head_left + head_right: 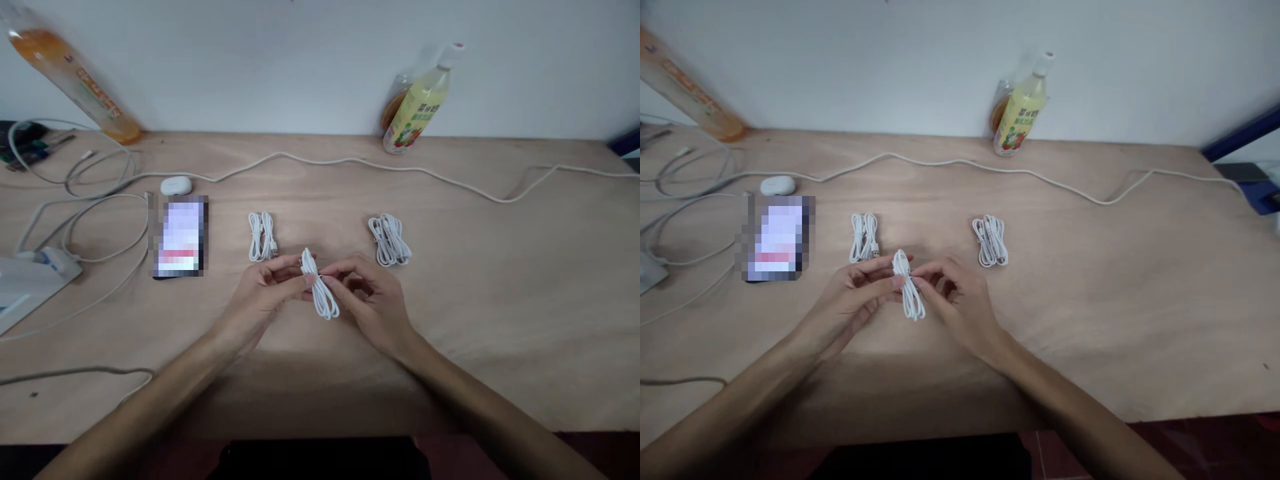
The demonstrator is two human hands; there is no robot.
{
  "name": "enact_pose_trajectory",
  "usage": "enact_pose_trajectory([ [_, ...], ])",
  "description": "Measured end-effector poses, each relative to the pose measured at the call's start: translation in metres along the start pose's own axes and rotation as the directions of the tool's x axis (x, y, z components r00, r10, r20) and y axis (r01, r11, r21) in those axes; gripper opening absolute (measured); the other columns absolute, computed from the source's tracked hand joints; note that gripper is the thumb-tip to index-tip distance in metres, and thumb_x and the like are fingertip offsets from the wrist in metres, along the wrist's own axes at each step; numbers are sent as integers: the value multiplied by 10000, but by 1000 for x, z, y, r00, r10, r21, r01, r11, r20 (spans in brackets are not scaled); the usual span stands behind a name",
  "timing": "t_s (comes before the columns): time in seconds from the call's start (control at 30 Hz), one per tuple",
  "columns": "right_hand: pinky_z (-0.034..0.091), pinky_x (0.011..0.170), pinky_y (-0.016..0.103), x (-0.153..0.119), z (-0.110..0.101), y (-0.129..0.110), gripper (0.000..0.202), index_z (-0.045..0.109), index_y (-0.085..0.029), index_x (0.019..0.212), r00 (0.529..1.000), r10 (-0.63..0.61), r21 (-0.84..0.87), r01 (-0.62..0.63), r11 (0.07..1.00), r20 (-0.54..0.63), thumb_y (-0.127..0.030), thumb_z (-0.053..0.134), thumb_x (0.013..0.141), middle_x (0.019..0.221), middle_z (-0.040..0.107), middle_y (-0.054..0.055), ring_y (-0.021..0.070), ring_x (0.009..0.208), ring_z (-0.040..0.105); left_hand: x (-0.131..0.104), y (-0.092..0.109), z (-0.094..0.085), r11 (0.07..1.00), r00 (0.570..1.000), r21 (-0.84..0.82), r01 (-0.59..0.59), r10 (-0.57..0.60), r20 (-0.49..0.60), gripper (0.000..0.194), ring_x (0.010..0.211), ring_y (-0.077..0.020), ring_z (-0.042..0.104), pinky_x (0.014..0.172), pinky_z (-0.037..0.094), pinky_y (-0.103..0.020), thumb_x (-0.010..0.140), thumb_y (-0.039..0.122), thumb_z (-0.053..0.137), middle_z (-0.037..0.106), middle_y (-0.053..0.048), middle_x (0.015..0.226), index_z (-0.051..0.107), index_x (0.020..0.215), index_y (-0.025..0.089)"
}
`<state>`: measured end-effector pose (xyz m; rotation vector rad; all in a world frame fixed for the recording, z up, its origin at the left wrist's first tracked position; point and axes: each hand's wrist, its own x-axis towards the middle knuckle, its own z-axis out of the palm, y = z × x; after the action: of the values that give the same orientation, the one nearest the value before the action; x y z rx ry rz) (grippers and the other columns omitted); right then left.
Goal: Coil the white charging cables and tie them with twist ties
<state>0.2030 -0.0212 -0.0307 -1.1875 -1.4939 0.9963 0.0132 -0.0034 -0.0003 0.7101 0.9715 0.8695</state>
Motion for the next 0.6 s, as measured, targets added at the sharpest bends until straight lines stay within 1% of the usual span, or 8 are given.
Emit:
enact_pose_trajectory([
  [0.17, 530, 592, 276, 2, -1, 0, 50, 814, -271, 924, 998, 58, 101, -58, 993, 0, -302, 780, 944, 870, 766, 6, 156, 733, 677, 0, 1, 0, 1000, 1000, 18, 7, -7, 19, 281, 962, -260, 813, 845, 645, -348, 754, 229, 944, 864, -79, 1016, 879, 1025, 191],
  [0.3, 494, 549, 265, 3, -1, 0, 81, 800, -261, 890, 992, 121, 158, -122, 980, 21, -333, 793, 927, 838, 760, 7, 154, 709, 662, 0, 1, -1, 1000, 1000, 6, 10, -10, 25, 274, 945, -247, 808, 827, 636, -328, 751, 211, 942, 867, -76, 994, 884, 1018, 192],
  [0.43, 462, 511, 247, 5, -2, 1, 158, 777, -243, 870, 978, 183, 246, -203, 948, 102, -389, 801, 926, 773, 715, -8, 128, 630, 594, 0, 0, -2, 1000, 1000, 4, 2, -2, 26, 291, 911, -221, 803, 816, 626, -300, 746, 193, 939, 870, -65, 992, 890, 1032, 205],
  [0.6, 451, 476, 233, 9, -6, 1, 281, 750, -234, 872, 933, 281, 324, -343, 882, 223, -501, 838, 881, 805, 684, -7, 117, 602, 541, -1, 1, -2, 999, 998, 39, 8, -10, 55, 286, 929, -216, 805, 828, 622, -289, 784, 210, 917, 872, -63, 1033, 891, 1068, 221],
])
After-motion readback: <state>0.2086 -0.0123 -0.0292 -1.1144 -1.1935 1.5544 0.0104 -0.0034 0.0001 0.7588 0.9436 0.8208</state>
